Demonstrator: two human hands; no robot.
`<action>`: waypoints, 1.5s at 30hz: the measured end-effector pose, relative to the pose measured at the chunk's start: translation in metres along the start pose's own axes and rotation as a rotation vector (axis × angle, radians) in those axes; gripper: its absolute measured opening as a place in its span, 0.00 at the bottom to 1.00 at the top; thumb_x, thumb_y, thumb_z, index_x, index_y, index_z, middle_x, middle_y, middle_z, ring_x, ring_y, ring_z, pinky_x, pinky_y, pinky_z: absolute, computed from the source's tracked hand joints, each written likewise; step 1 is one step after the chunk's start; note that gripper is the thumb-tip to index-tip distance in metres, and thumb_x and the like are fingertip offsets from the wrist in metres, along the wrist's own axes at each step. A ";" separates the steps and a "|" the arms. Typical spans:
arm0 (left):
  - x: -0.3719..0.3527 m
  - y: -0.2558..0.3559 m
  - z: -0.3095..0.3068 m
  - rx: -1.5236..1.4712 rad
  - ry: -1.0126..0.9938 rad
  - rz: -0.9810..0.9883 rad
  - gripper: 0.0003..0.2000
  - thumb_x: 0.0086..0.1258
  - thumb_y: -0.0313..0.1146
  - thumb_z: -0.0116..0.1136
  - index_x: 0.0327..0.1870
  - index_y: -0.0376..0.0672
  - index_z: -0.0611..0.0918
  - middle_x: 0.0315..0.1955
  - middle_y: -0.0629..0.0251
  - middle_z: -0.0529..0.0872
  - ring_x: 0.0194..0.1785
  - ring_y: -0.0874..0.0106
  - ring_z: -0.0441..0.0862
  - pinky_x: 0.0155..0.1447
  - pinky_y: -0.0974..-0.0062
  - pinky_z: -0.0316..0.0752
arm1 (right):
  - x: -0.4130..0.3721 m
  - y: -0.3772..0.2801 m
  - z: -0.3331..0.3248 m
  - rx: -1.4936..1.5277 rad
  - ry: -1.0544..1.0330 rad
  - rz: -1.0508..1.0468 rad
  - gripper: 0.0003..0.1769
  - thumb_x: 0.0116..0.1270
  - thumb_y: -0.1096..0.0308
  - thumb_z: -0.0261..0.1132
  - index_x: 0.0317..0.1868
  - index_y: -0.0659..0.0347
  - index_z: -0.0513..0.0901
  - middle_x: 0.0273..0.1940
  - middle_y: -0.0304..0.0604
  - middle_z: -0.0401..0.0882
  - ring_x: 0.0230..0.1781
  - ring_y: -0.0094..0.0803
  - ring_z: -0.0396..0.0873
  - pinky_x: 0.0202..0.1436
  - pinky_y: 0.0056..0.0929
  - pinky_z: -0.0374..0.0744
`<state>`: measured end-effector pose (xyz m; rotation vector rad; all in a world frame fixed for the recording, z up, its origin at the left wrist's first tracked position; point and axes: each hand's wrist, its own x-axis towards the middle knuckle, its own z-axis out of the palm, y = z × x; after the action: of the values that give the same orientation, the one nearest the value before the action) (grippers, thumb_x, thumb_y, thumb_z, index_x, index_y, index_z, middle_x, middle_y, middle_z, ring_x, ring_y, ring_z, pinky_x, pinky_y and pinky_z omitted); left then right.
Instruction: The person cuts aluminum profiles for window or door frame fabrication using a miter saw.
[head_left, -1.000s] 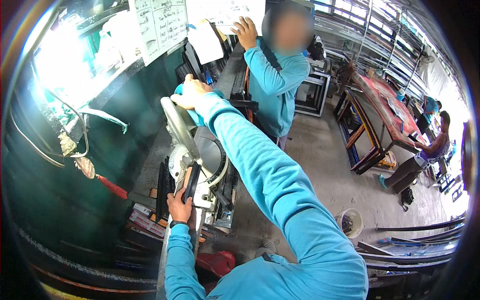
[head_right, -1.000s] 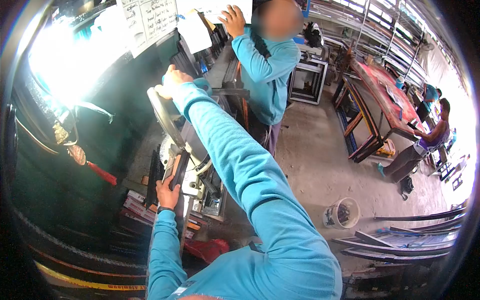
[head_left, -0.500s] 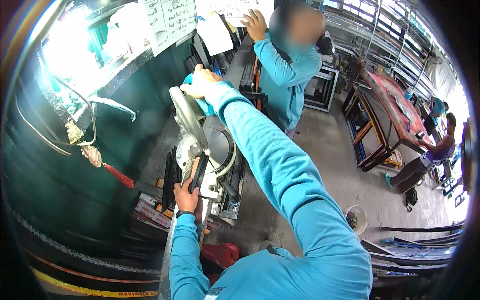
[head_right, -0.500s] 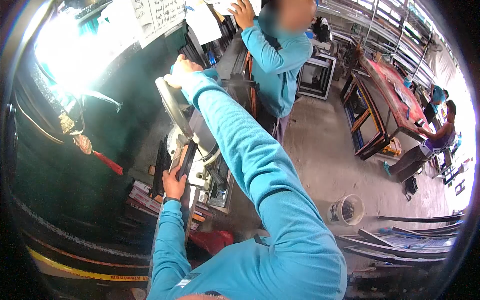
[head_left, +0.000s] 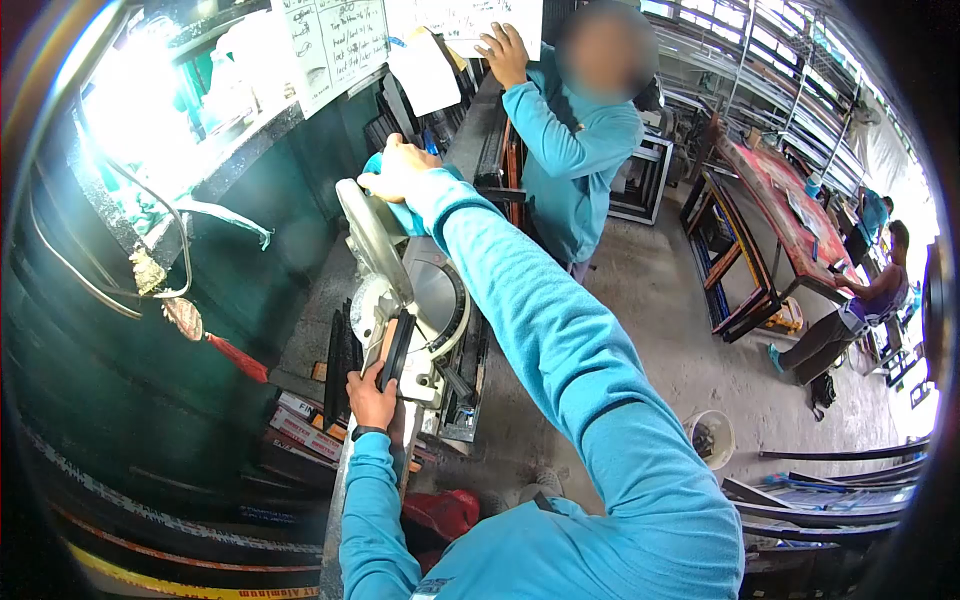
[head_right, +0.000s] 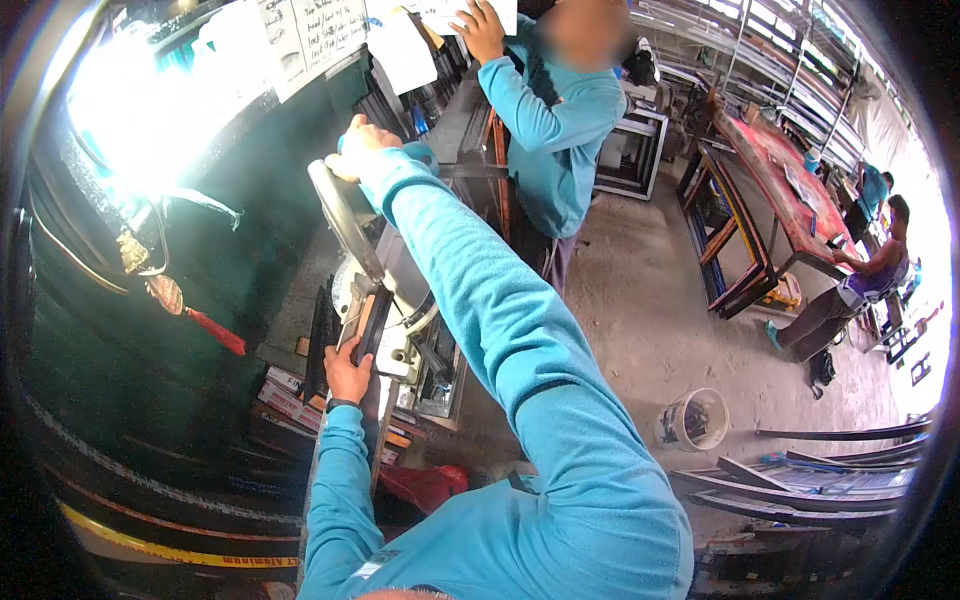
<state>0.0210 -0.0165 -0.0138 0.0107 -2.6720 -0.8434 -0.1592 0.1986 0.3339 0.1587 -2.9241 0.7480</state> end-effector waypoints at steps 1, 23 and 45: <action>0.000 -0.001 0.000 0.001 -0.003 0.000 0.26 0.60 0.35 0.75 0.62 0.51 0.85 0.48 0.50 0.74 0.54 0.46 0.75 0.61 0.49 0.75 | 0.000 0.000 0.000 0.001 0.000 0.002 0.57 0.65 0.37 0.67 0.80 0.70 0.54 0.68 0.59 0.77 0.69 0.52 0.77 0.73 0.49 0.74; 0.000 -0.004 0.004 0.016 -0.035 0.008 0.25 0.63 0.36 0.74 0.64 0.52 0.83 0.50 0.49 0.72 0.55 0.45 0.75 0.59 0.46 0.76 | -0.001 0.004 0.002 0.088 0.025 0.008 0.54 0.63 0.37 0.68 0.76 0.70 0.60 0.64 0.60 0.80 0.66 0.53 0.80 0.70 0.45 0.77; -0.001 -0.004 0.005 0.021 0.023 0.033 0.27 0.59 0.36 0.75 0.63 0.53 0.84 0.48 0.47 0.75 0.55 0.43 0.76 0.61 0.50 0.74 | 0.001 0.011 0.009 0.075 0.025 0.005 0.57 0.64 0.38 0.67 0.77 0.73 0.57 0.66 0.63 0.78 0.66 0.53 0.79 0.71 0.44 0.77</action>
<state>0.0202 -0.0170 -0.0200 -0.0187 -2.6521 -0.8001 -0.1621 0.2041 0.3208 0.1482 -2.8758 0.8547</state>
